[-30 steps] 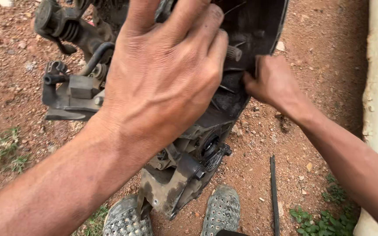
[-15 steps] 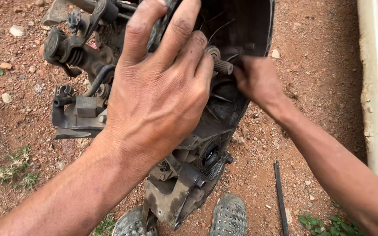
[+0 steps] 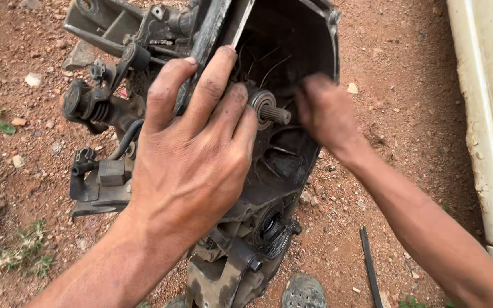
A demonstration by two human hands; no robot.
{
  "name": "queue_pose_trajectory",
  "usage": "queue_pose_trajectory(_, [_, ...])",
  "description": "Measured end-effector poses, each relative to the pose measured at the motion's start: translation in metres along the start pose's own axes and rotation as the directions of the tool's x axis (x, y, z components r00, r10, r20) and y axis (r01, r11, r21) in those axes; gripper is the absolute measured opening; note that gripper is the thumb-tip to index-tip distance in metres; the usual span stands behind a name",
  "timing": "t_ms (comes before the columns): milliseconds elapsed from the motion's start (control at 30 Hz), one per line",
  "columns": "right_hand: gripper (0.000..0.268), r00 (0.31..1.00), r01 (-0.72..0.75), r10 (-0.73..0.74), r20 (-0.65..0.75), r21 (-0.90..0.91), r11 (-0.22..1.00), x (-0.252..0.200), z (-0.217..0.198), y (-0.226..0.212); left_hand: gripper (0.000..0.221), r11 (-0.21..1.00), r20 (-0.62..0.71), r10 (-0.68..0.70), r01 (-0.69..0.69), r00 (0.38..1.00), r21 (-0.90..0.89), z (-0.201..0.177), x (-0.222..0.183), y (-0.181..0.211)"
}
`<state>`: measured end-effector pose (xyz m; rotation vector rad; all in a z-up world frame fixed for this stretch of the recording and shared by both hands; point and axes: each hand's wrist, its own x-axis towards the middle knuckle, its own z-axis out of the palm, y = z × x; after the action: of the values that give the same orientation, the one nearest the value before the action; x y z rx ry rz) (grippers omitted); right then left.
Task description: The person cleans the interior of a transmission housing by wiping it with a cloth and scraping the edges with a flat tool.
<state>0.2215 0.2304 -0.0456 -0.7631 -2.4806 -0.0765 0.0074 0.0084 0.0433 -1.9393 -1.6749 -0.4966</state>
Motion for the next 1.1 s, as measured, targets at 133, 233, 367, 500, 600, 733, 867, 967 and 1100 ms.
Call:
queue_pose_trajectory(133, [0.021, 0.971, -0.213, 0.204, 0.124, 0.062, 0.975, 0.001, 0.023, -0.002, 0.014, 1.000, 0.007, 0.000, 0.000, 1.000, 0.008, -0.001, 0.005, -0.001])
queue_pose_trajectory(233, [0.035, 0.905, -0.333, 0.290, 0.312, 0.093, 0.938, 0.004, 0.030, -0.003, 0.018, 0.996, -0.013, -0.013, 0.012, 1.000, -0.091, -0.004, 0.006, -0.002])
queue_pose_trajectory(367, [0.022, 0.853, -0.452, 0.387, 0.351, 0.125, 0.883, 0.003, 0.035, -0.016, 0.015, 1.000, 0.001, 0.002, -0.002, 1.000, -0.021, -0.002, 0.005, -0.001])
queue_pose_trajectory(500, [0.021, 0.905, -0.382, 0.292, 0.310, 0.286, 0.879, -0.002, 0.032, -0.020, 0.013, 1.000, 0.005, 0.011, -0.011, 1.000, -0.021, -0.006, 0.009, -0.002])
queue_pose_trajectory(600, [0.022, 0.764, -0.610, 0.494, 0.415, 0.214, 0.763, -0.006, 0.030, -0.021, 0.011, 1.000, 0.023, 0.024, -0.024, 0.999, -0.015, -0.008, 0.012, -0.002])
queue_pose_trajectory(733, [0.021, 0.932, -0.352, 0.318, 0.172, 0.236, 0.905, -0.006, 0.028, -0.021, 0.011, 1.000, 0.062, 0.025, -0.026, 0.998, 0.017, -0.007, 0.014, 0.001])
queue_pose_trajectory(867, [0.021, 0.976, -0.195, 0.154, 0.154, 0.305, 0.932, -0.004, 0.020, -0.029, 0.014, 0.995, 0.120, 0.033, -0.043, 0.992, 0.085, -0.008, 0.014, 0.002])
queue_pose_trajectory(967, [0.023, 0.652, -0.680, 0.406, 0.640, 0.257, 0.687, 0.001, 0.014, -0.033, 0.016, 0.996, 0.139, 0.021, -0.034, 0.990, 0.088, -0.008, 0.013, 0.002])
queue_pose_trajectory(1100, [0.020, 0.874, -0.464, 0.380, 0.305, 0.285, 0.839, -0.003, 0.012, -0.033, 0.013, 0.999, 0.136, 0.009, -0.016, 0.991, 0.047, -0.006, 0.013, 0.004])
